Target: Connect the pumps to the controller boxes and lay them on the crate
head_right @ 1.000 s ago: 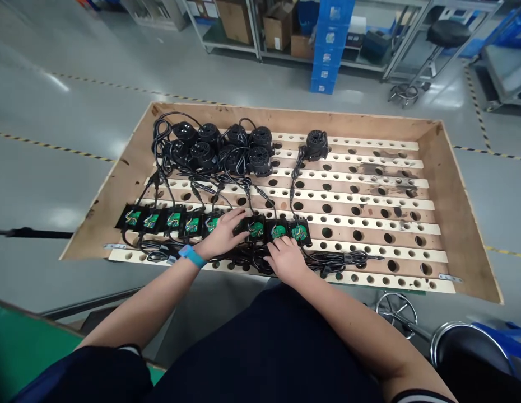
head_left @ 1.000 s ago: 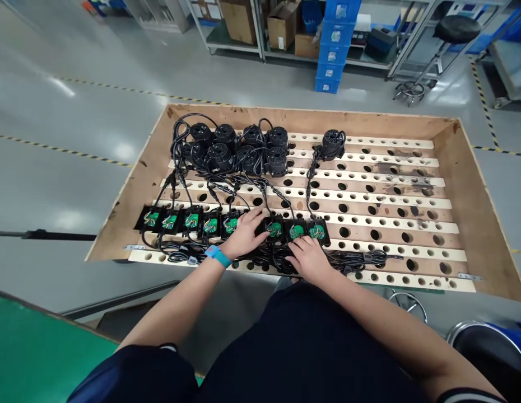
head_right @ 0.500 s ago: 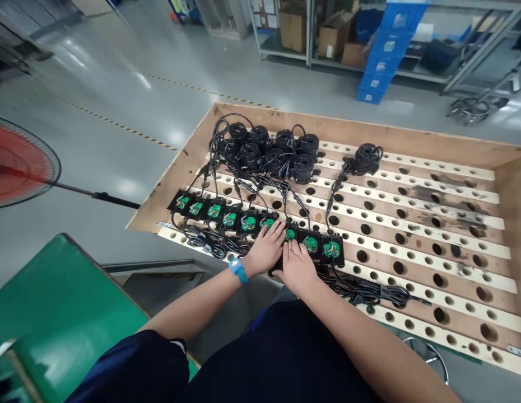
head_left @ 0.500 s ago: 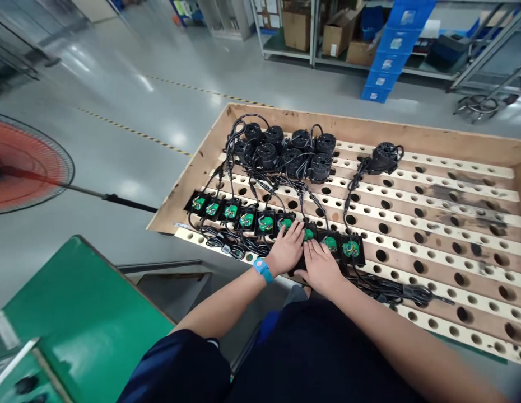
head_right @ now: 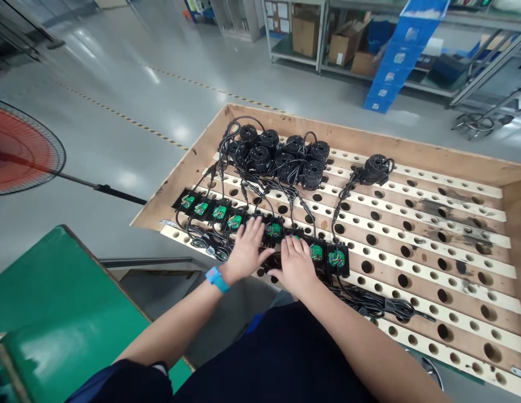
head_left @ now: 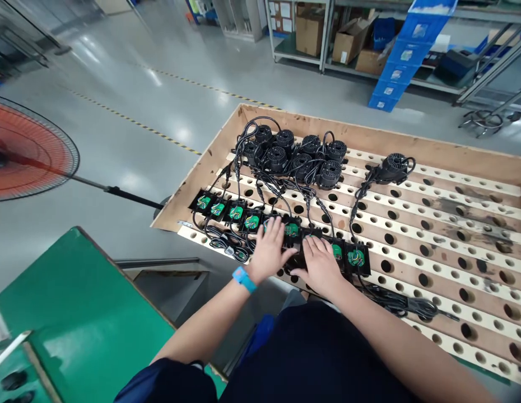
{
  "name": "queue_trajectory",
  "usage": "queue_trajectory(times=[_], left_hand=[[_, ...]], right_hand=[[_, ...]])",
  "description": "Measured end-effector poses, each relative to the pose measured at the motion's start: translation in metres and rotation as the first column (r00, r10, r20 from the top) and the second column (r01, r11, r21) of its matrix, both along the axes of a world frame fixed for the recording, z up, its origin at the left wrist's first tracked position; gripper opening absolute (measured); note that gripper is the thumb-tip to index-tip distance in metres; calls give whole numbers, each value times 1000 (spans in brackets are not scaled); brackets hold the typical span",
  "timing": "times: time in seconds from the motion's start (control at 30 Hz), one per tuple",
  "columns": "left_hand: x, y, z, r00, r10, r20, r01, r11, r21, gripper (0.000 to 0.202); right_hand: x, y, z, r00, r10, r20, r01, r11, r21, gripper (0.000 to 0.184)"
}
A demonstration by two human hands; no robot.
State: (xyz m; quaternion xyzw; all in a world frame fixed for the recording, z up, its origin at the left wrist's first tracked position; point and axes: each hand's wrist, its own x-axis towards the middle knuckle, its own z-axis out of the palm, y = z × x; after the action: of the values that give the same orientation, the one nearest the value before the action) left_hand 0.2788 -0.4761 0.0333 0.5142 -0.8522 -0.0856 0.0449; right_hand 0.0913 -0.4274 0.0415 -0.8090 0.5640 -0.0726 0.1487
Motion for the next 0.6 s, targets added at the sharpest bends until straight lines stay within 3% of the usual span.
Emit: queue_trajectory(times=[0.1,0.23,0.43,0.6], left_hand=[[31,-10,-6,998,31,53,-33,998,50,75],[41,-17,-13,997,-30,74,22,994,106,71],[33,-19,-13,991,-50,120,34,990,135,76],[26,-23,-13,974,-114,196,81,983,167,77]], right_hand=[[13,-27,-1,995,93,37,-94,995,20,89],[28,-53,-9,981,190,38,-192,979,73,89],[31,-42,-19,995,81,-63,-81,997,5,84],[28,-35,-24,978,169,-122,-167,986,22,87]])
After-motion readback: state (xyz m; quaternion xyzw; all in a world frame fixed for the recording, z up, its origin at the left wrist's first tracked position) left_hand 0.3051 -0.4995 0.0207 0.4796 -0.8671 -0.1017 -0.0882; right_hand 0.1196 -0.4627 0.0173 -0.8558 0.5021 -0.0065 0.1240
